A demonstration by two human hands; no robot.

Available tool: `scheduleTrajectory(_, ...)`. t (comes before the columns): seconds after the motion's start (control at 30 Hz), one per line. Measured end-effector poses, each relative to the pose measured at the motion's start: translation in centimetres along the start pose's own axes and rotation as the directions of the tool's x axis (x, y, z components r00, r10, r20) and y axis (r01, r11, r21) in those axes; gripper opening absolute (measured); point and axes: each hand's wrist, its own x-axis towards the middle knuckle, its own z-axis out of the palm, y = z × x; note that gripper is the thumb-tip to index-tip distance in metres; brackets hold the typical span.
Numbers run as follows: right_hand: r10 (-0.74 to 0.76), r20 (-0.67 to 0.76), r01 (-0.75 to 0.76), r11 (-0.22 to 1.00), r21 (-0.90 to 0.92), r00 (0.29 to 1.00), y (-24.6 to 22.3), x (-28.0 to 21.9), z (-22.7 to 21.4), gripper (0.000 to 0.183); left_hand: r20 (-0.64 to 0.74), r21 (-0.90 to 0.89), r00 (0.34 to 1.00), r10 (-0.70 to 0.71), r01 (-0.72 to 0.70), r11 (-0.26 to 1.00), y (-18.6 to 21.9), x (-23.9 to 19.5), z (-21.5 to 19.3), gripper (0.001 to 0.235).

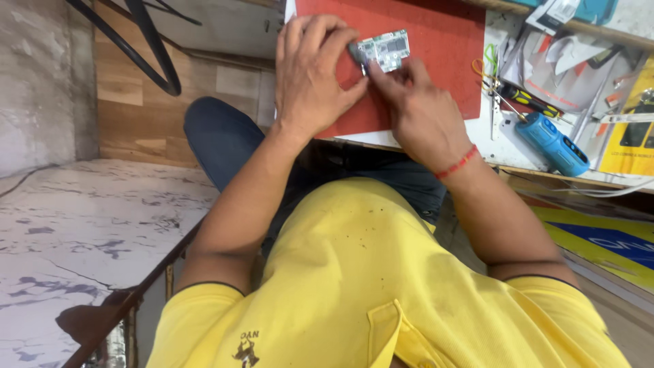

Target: The person scrubs a small circuit board with a toothbrush on a red mat. They then pick up a black smartphone battery, connect a red wire to it, and repeatedly press a button on the battery while holding it.

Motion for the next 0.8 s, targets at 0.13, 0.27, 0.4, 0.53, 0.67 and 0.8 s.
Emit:
scheduleTrajectory(0.13, 0.035, -0.075, -0.035, 0.999, 0.001, 0.997, 1.6, -0.6, -0.6, 0.057, -0.022, 0.003, 1.000, 0.018, -0.018, 1.000, 0.0, -0.5, 0.0, 0.054)
scheduleTrajectory(0.27, 0.043, -0.032, -0.040, 0.995, 0.091, 0.999, 1.5, -1.5, -0.3, 0.050, 0.001, 0.014, 0.999, 0.038, -0.038, 0.999, 0.2, -0.3, -0.2, 0.048)
scheduleTrajectory(0.4, 0.121, -0.044, -0.102, 0.948, 0.300, 0.992, 1.2, -3.3, 0.1, 0.047, -0.030, 0.037, 0.996, 0.079, -0.078, 0.996, 1.1, -0.1, -0.9, 0.050)
scheduleTrajectory(0.53, 0.384, -0.162, -0.114, 0.602, 0.790, 0.909, 1.3, -4.0, 1.0, 0.049, 0.026, -0.297, 0.999, -0.045, 0.050, 0.953, 4.2, -1.5, -0.4, 0.049)
scheduleTrajectory(0.67, 0.261, -0.398, -0.019, 0.855, 0.518, 0.879, -1.1, -4.7, 2.7, 0.052, 0.276, -0.672, 0.925, -0.263, 0.381, 0.635, 7.0, -3.8, 2.2, 0.030)
scheduleTrajectory(0.8, 0.079, -0.377, 0.136, 0.850, 0.510, 0.923, -1.3, -2.9, 0.5, 0.053, 0.233, -0.836, 0.901, -0.365, 0.378, 0.398, 6.6, -3.3, 3.6, 0.030)
